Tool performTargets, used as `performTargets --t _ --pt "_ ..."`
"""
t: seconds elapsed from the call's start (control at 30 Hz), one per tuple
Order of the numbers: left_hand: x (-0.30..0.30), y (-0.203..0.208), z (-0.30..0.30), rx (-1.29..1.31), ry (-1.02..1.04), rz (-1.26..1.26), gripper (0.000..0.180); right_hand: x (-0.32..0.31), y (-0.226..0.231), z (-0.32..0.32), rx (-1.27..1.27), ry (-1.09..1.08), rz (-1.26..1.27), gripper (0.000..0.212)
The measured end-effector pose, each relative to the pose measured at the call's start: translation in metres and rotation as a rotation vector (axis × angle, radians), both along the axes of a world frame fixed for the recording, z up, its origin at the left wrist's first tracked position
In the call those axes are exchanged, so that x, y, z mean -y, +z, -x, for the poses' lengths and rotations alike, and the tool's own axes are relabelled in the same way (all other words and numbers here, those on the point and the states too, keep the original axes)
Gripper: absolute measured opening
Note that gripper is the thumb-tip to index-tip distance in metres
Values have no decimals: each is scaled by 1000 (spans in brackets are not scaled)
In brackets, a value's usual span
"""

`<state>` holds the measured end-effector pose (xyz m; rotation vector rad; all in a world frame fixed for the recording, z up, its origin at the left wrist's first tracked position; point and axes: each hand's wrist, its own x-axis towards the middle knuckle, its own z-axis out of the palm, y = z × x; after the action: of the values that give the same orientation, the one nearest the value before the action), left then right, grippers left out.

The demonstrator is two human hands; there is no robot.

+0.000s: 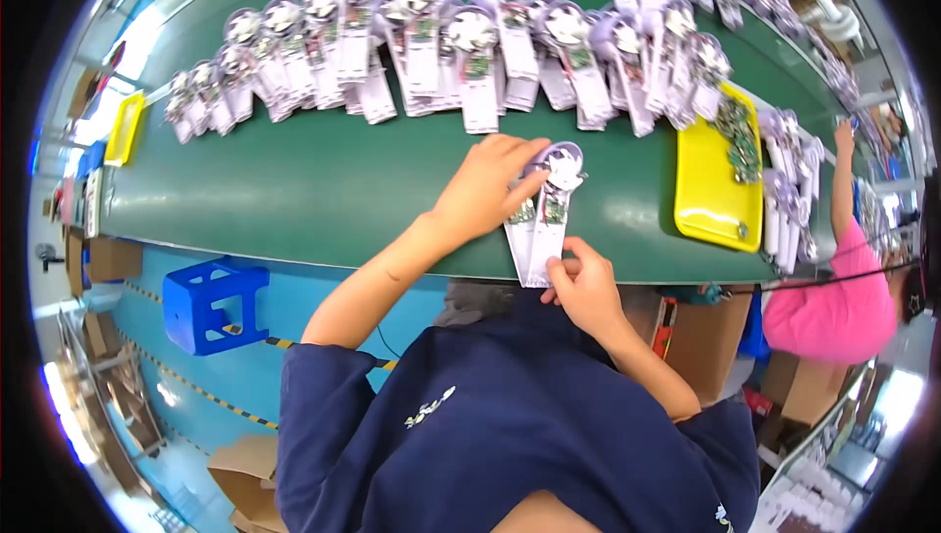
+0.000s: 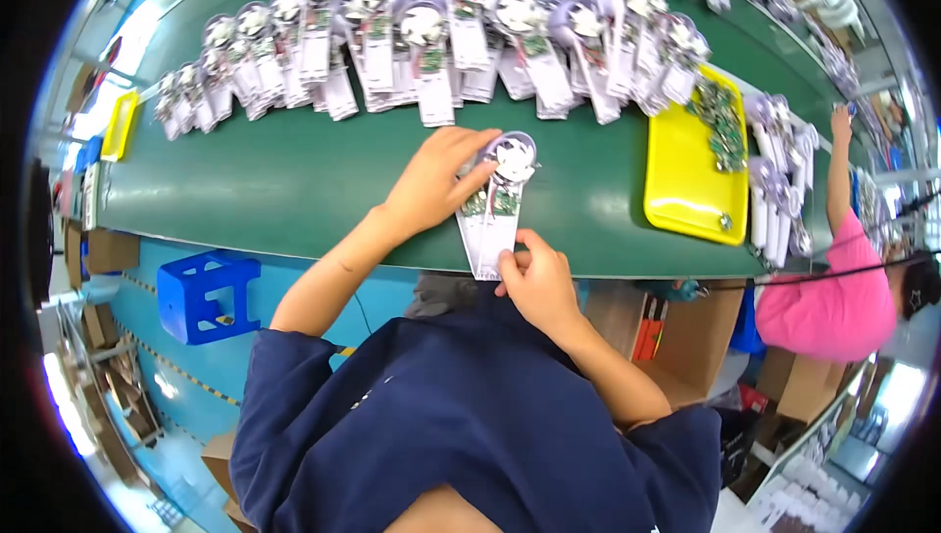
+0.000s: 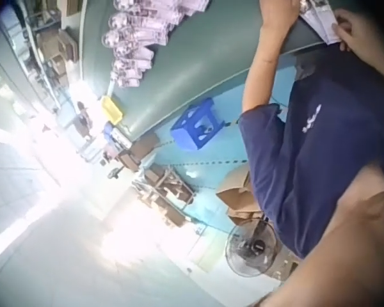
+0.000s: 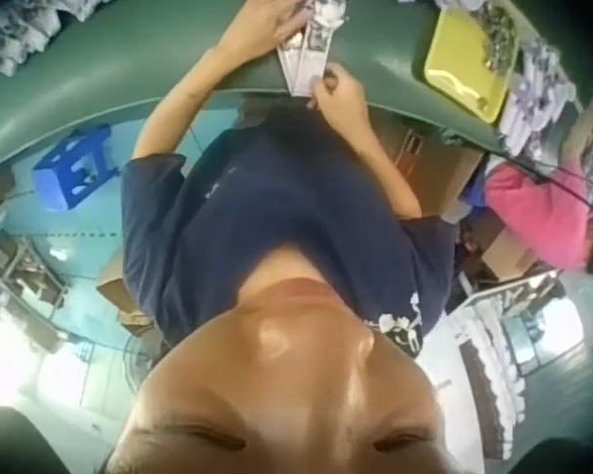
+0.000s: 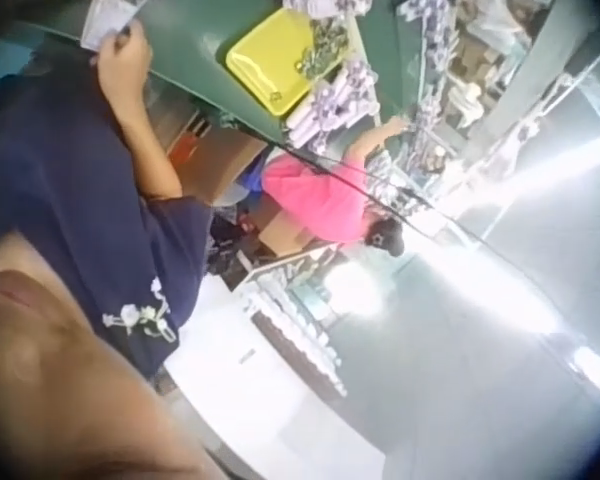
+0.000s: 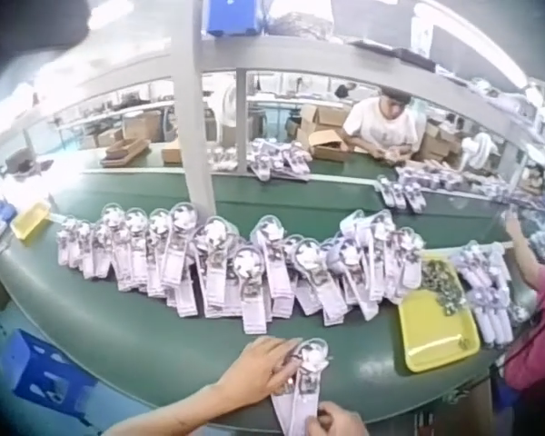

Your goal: The person arranges portable fan casings along a conveyor belt, connects wire plugs into the circuit boards inside the casings by hand, and lines up the assembled fan units.

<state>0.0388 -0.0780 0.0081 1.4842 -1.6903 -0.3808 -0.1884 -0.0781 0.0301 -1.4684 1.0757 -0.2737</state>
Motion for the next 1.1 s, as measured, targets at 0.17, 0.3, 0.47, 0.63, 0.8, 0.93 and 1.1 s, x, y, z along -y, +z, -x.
performTargets --t 0.17,0.3,0.47,0.63,0.8,0.93,1.1 --pt "-10 -4 -3 -44 -16 -12 85 9 -15 34 -108 -92 190 21" --pt "-44 -12 40 -29 152 -65 95 16 -11 49 -45 -224 152 21" --pt "-40 -10 44 56 198 -177 78 32 -23 54 -62 -190 315 21" --pt "-33 3 2 182 115 -215 67 35 -26 64 -33 -272 313 21" --pt "-12 1 20 73 57 -176 66 25 -34 54 129 -359 211 19" --pt "-15 0 20 55 60 -202 65 29 -38 55 271 -428 125 19" --pt "-19 0 18 19 149 -176 64 33 -39 64 179 -452 118 20"
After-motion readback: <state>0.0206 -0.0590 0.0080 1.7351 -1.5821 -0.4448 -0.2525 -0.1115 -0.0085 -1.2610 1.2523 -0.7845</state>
